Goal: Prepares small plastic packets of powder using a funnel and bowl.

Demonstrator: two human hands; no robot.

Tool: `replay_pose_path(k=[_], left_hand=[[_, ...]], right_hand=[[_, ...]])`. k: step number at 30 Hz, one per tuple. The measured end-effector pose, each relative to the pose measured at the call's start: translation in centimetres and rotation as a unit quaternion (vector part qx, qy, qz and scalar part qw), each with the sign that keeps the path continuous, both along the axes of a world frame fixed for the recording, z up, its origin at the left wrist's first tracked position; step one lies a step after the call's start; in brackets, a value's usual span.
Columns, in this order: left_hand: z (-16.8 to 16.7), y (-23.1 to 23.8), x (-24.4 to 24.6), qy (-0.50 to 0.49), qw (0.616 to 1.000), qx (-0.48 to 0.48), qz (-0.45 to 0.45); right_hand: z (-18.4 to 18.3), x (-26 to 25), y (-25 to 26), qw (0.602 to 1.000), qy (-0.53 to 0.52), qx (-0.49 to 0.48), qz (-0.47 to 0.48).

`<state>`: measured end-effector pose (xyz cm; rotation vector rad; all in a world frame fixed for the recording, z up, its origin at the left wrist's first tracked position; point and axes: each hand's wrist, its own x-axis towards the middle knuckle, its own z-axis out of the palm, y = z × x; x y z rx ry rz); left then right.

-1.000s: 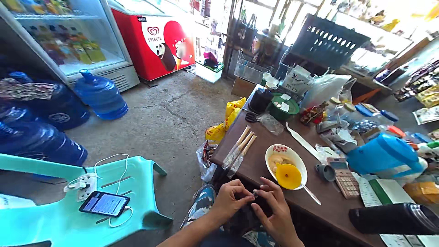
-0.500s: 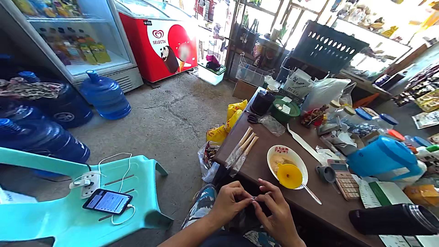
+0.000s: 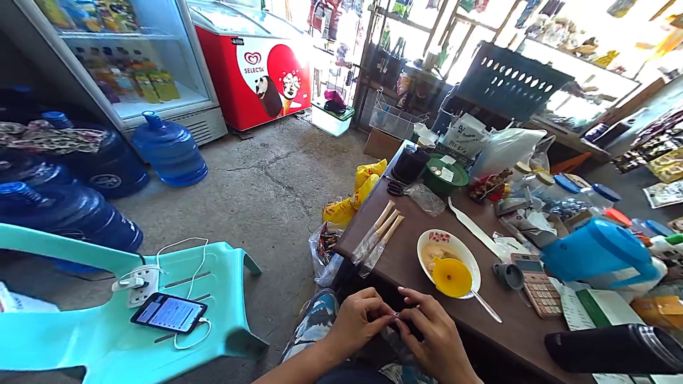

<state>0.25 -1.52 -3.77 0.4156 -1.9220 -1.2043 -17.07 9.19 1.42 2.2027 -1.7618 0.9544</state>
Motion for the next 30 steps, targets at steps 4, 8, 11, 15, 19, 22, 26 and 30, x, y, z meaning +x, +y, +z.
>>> replay_pose_path(k=[4, 8, 11, 15, 19, 22, 26, 30], left_hand=[[-0.3, 0.1, -0.1, 0.000, 1.000, -0.026, -0.011], [-0.4, 0.2, -0.1, 0.001, 0.999, -0.046, -0.027], [-0.4, 0.2, -0.1, -0.012, 0.998, -0.045, -0.033], [-0.3, 0.3, -0.2, -0.008, 0.999, -0.034, -0.035], [-0.3, 0.3, -0.4, -0.017, 0.999, -0.036, -0.024], [-0.4, 0.2, -0.5, -0.022, 0.998, -0.049, -0.016], [-0.7, 0.3, -0.5, -0.020, 0.997, -0.069, -0.021], [-0.9, 0.4, -0.5, -0.020, 0.997, -0.060, -0.032]], right_hand=[[-0.3, -0.2, 0.0, 0.999, -0.042, 0.016, 0.024], [-0.4, -0.4, 0.2, 0.999, -0.042, 0.017, 0.027], [-0.4, -0.6, 0.3, 0.999, -0.019, 0.024, 0.022], [-0.4, -0.8, 0.3, 0.999, -0.029, 0.027, 0.026], [-0.5, -0.9, 0.3, 0.999, -0.035, 0.023, 0.025], [-0.5, -1.0, 0.4, 0.999, -0.038, 0.021, 0.027], [-0.6, -1.1, 0.5, 0.999, -0.038, 0.021, 0.027], [-0.9, -1.3, 0.7, 0.999, -0.040, 0.022, 0.027]])
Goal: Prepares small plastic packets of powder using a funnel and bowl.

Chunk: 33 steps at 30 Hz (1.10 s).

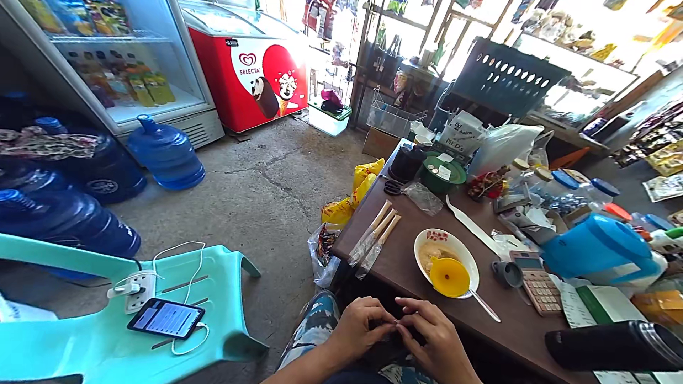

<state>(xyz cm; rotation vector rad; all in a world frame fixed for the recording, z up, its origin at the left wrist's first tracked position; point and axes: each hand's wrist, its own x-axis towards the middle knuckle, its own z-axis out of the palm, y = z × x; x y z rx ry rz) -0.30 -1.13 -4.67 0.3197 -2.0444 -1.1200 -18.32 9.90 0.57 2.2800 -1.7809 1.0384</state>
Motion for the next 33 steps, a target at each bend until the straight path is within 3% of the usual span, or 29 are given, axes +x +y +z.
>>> replay_pose_path(k=[16, 19, 22, 25, 29, 33], left_hand=[[0.0, -0.1, -0.1, 0.006, 1.000, 0.014, -0.009], [0.2, -0.2, -0.1, 0.007, 1.000, 0.018, -0.013], [0.4, -0.3, -0.3, 0.009, 1.000, 0.014, -0.012], [0.7, -0.3, -0.3, 0.006, 1.000, 0.014, -0.013], [0.7, -0.3, -0.5, 0.007, 1.000, 0.014, -0.020], [0.5, -0.3, -0.7, 0.011, 0.999, 0.020, -0.029]], right_hand=[[0.5, -1.1, 0.5, 0.999, -0.040, 0.005, -0.005], [1.4, -3.1, 0.5, 0.996, -0.048, -0.031, -0.070], [2.0, -6.5, 0.1, 0.979, 0.000, -0.061, -0.196], [1.5, -9.8, -0.4, 0.960, 0.029, -0.020, -0.279], [1.4, -11.0, -0.6, 0.947, -0.001, 0.059, -0.316], [1.7, -10.5, -0.9, 0.935, -0.031, 0.061, -0.348]])
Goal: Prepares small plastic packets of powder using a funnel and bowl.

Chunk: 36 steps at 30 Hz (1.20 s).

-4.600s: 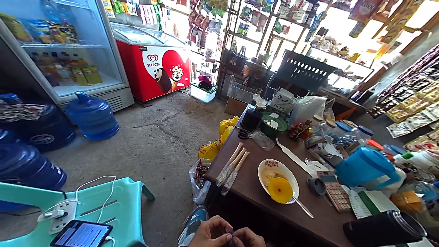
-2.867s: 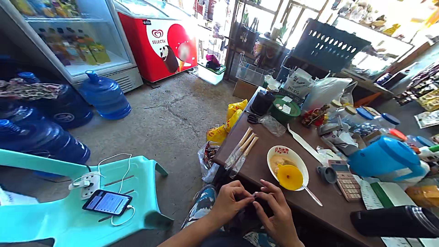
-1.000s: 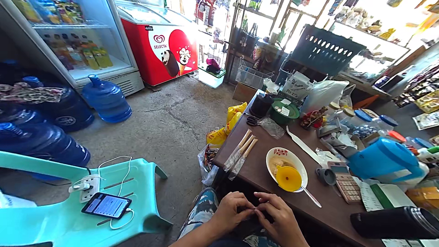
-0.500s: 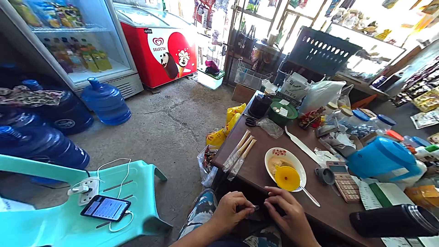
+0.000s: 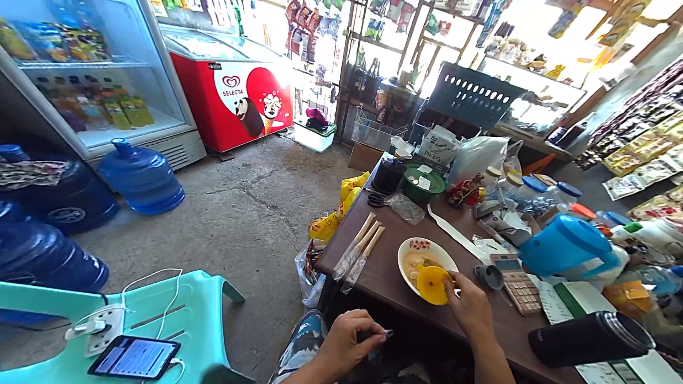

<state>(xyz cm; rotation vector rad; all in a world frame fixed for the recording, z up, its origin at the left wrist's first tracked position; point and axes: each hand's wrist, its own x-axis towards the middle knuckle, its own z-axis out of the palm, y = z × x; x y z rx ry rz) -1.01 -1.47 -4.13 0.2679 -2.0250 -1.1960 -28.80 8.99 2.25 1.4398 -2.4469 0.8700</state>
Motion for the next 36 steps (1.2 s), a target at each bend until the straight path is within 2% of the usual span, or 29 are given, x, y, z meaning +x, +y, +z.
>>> replay_pose_path(k=[6, 13, 20, 28, 36], left_hand=[[0.8, -1.1, -0.9, -0.002, 1.000, -0.012, 0.000], [4.4, -4.8, -3.9, 0.016, 0.999, -0.022, 0.029], [6.8, -7.0, -7.1, -0.030, 0.998, -0.029, 0.053], [7.4, -7.8, -9.8, -0.073, 0.994, -0.010, 0.075], [7.8, -7.4, -10.7, -0.078, 0.993, -0.024, 0.081]], right_hand=[[0.8, -1.1, -0.4, 0.998, -0.033, -0.059, 0.004], [2.3, -2.2, -1.0, 0.977, -0.168, -0.132, 0.000], [4.1, -1.8, -1.4, 0.954, -0.246, -0.171, -0.010], [7.5, -1.0, -2.1, 0.912, -0.327, -0.243, 0.046], [9.1, 0.5, -3.3, 0.902, -0.330, -0.264, 0.088]])
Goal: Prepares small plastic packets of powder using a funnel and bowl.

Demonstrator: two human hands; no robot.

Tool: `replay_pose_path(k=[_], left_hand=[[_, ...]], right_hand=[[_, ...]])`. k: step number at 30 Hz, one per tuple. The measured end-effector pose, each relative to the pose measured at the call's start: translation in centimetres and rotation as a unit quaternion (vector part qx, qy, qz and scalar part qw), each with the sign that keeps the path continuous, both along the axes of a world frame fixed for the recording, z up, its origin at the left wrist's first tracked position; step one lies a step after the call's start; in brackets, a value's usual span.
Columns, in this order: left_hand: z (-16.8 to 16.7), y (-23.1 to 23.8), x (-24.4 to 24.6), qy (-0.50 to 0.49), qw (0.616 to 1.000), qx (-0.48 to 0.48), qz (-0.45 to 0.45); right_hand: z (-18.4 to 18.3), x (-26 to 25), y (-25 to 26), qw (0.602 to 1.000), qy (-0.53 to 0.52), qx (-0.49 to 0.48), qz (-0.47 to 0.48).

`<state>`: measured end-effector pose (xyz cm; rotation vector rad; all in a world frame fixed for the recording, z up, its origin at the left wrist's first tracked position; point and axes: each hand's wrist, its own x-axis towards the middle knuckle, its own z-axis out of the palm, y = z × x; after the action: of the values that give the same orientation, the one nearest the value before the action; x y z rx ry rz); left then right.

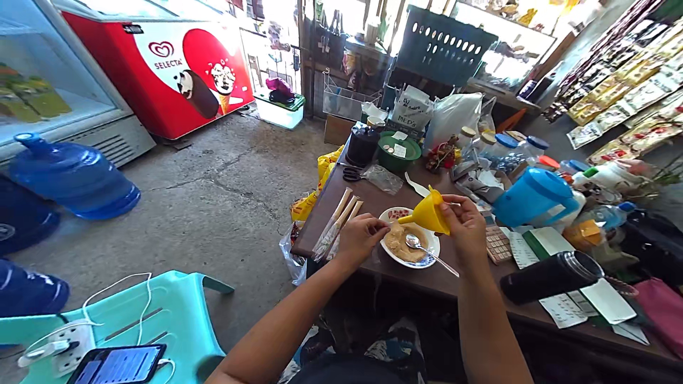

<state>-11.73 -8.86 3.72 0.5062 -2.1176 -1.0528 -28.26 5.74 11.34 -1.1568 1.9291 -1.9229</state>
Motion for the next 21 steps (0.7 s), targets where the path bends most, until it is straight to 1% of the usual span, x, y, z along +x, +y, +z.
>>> replay_pose_path(k=[8, 13, 21], left_hand=[[-0.09, 0.54, 0.05, 0.006, 1.000, 0.008, 0.020], [-0.23, 0.65, 0.19, 0.025, 0.999, -0.007, 0.036], [-0.12, 0.54, 0.28, 0.037, 0.998, 0.002, 0.045]], right_hand=[[-0.60, 0.28, -0.35, 1.000, 0.000, 0.005, 0.007], [-0.86, 0.51, -0.40, 1.000, 0.002, 0.009, 0.007], [-0.91, 1.00, -0.93, 1.000, 0.010, -0.022, 0.016]])
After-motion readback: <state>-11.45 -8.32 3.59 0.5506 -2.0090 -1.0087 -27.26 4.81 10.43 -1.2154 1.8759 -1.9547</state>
